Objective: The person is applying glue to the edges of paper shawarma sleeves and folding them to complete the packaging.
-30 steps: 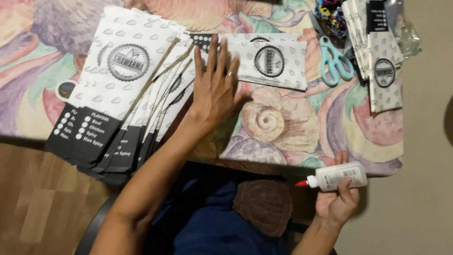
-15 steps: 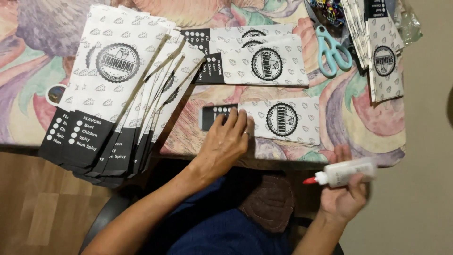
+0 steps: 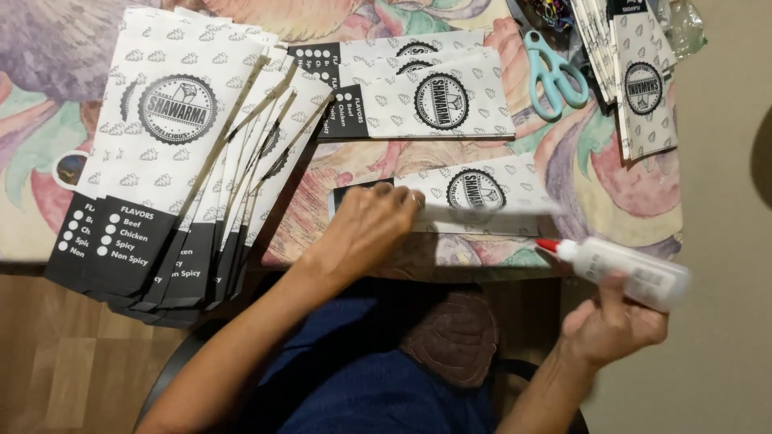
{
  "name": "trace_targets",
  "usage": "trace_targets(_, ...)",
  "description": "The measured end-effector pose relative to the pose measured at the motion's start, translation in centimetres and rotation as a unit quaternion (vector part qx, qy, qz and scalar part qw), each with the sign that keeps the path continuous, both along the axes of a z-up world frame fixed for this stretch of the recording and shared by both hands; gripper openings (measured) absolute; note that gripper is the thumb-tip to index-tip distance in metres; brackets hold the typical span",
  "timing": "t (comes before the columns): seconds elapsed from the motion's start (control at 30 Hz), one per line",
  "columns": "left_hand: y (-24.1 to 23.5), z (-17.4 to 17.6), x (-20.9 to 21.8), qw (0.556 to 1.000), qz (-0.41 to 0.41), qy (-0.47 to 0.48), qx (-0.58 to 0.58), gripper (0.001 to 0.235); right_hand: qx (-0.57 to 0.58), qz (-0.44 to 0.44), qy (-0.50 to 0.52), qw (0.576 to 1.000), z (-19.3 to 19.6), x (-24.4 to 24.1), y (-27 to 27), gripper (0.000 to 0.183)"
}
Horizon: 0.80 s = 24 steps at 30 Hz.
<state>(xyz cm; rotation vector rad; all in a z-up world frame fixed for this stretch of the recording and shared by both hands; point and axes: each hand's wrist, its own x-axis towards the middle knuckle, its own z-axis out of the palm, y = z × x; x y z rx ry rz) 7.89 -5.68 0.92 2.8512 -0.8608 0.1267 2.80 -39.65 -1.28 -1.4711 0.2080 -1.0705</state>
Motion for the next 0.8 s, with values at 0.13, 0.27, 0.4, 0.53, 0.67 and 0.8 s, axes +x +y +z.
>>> trace_targets(0.13,0.6,1.8,1.8,0.992,0.035,0.087,-0.079,0.008,0.015,0.011,0.011,1.0,-0.5,0.7,1.7,0.038)
trace_targets(0.27,1.1,2.7,3.5,0.984,0.058,0.146,-0.087,0.021,-0.043,0.024,0.049,0.998,-0.9,0.7,2.4,0.035)
trace_targets(0.4,1.4,2.8,3.8,0.975,0.073,0.182,-0.106,0.03,-0.059,-0.013,0.026,0.998,-1.1,1.2,0.4,0.043)
trace_targets(0.53,1.4,2.7,3.8,0.974,0.074,0.186,-0.104,0.031,-0.08,0.011,0.022,0.997,-0.6,1.3,0.0,0.037)
trace_targets(0.67,1.4,2.8,4.0,0.971,0.074,0.201,-0.11,0.031,-0.048,0.001,0.032,0.998,-2.3,1.1,1.2,0.04)
trace_targets(0.8,1.7,1.8,4.0,0.974,0.072,0.143,-0.16,0.024,-0.004,0.097,0.0,0.995,-5.7,1.2,2.7,0.068)
